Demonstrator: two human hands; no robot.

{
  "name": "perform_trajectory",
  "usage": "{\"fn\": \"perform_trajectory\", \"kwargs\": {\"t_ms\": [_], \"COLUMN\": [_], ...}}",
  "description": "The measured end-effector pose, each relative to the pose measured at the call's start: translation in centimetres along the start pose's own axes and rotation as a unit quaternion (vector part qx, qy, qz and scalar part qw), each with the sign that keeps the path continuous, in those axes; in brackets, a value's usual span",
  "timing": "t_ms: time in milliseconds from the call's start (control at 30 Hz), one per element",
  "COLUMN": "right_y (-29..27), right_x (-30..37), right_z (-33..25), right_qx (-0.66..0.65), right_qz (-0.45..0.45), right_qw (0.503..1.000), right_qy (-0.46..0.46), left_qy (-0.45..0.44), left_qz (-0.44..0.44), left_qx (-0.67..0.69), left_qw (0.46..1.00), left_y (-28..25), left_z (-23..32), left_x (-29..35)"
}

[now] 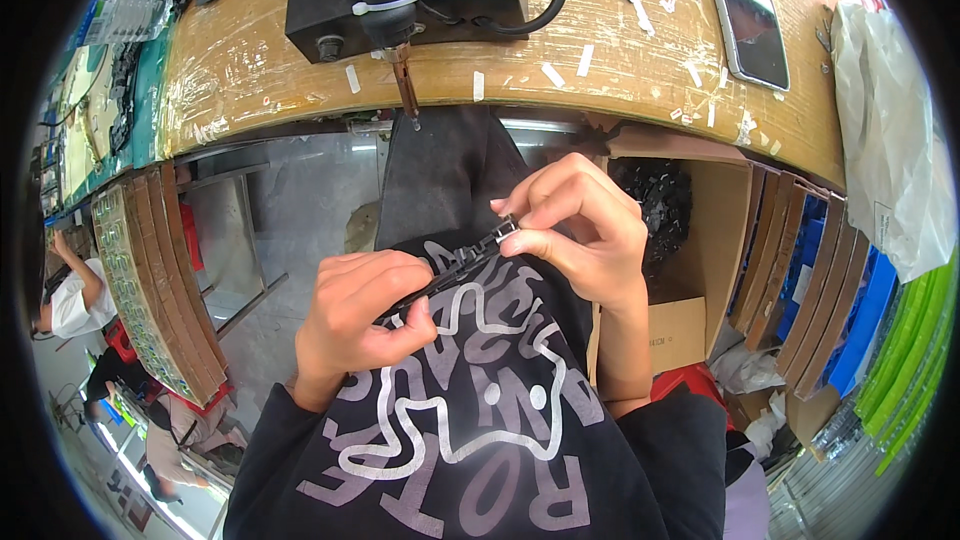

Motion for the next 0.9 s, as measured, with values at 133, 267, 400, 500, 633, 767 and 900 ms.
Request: {"fn": "perform_trajectory", "kwargs": {"t_ms": [133, 267, 400, 500, 633, 767, 900], "right_y": [-0.1, -0.1, 0.0, 0.4, 0.4, 1.6, 2.2], "right_x": [0.1, 0.1, 0.2, 0.3, 0.3, 0.4, 0.3], "right_z": [-0.8, -0.6, -0.1, -0.8, -0.9, -0.8, -0.6], "right_qx": [0.018, 0.03, 0.087, 0.099, 0.045, 0.012, -0.012], "right_qz": [-0.005, -0.018, -0.027, -0.068, -0.063, -0.098, -0.119], "right_qw": [1.0, 0.999, 0.994, 0.993, 0.997, 0.995, 0.993], "right_qy": [-0.019, -0.001, 0.057, -0.001, 0.002, -0.017, -0.013], "left_qy": [0.016, 0.033, 0.027, -0.026, -0.14, -0.255, -0.29], "left_qz": [-0.013, -0.018, -0.018, -0.055, -0.145, -0.216, -0.215], "left_qx": [-0.009, -0.012, -0.016, 0.079, 0.37, 0.488, 0.695], "left_qw": [1.0, 0.999, 0.999, 0.995, 0.907, 0.807, 0.622], "left_y": [0.2, 0.4, 0.5, 0.9, 3.2, 7.0, 10.2], "left_z": [0.4, 0.5, 0.2, -0.9, -3.5, -5.2, -5.0], "left_x": [0.0, 0.1, 0.0, -0.1, 0.6, 1.8, 2.8]}}
Point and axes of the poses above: each hand's wrist, its own x-axis away from the middle knuckle, its own y-axis out of the palm, z = x × y, the point moved 10 cm from there along -x, towards the middle knuckle, and after that the axes turned 1 degree about y, right-handed, at the moved point
